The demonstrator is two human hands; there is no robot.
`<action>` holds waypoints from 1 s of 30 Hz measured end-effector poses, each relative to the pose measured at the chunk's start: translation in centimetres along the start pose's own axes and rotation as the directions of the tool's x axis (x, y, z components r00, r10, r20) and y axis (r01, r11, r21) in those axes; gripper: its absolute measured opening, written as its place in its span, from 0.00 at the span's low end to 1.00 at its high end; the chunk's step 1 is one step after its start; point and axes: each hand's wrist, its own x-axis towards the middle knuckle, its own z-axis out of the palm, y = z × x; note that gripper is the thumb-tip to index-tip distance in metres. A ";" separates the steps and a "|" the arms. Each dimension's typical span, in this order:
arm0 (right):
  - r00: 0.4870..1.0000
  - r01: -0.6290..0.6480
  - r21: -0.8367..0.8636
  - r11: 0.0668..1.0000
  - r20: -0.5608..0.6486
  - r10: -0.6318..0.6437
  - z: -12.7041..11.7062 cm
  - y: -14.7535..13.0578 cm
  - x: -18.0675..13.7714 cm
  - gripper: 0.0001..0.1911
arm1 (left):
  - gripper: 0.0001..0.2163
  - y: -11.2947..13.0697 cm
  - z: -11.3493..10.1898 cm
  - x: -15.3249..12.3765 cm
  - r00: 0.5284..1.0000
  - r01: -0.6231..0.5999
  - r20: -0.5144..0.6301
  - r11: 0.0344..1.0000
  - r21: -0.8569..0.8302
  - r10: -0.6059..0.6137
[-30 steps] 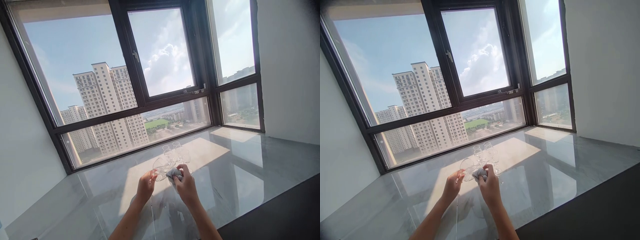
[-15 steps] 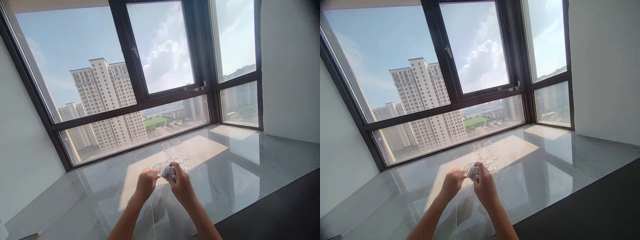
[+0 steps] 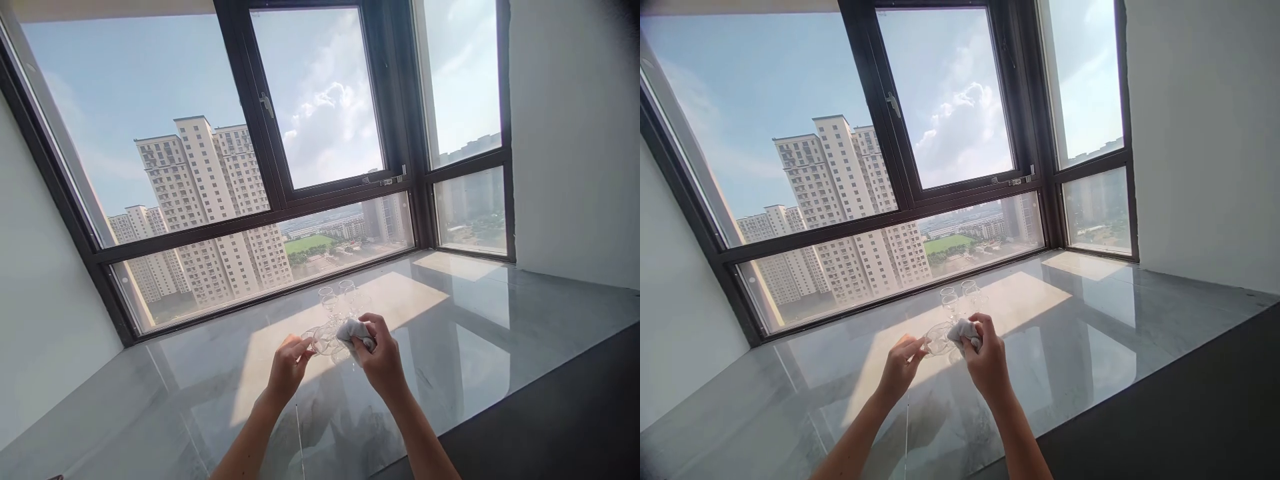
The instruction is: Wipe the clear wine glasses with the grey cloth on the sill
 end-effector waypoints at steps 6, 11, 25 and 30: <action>0.961 -0.126 0.058 0.990 0.257 0.107 1.0 0.4 -0.6 0.18 | 0.11 -0.1 -0.7 0.1 0.988 -0.046 0.153 0.985 0.169 0.020; 0.863 -0.426 0.224 0.877 0.393 0.319 0.8 0.6 -0.5 0.18 | 0.12 -0.1 -0.7 0.1 0.984 -0.057 0.177 0.993 0.100 0.039; 0.907 -0.349 0.600 0.720 0.021 0.422 1.0 0.6 -0.1 0.28 | 0.20 2.8 2.0 0.1 0.903 0.412 0.374 0.666 -0.622 -0.210; 0.899 -0.235 0.401 0.885 -0.258 0.355 1.8 0.5 -0.2 0.25 | 0.25 2.7 3.6 -0.7 0.831 0.546 0.518 0.476 -0.689 -0.203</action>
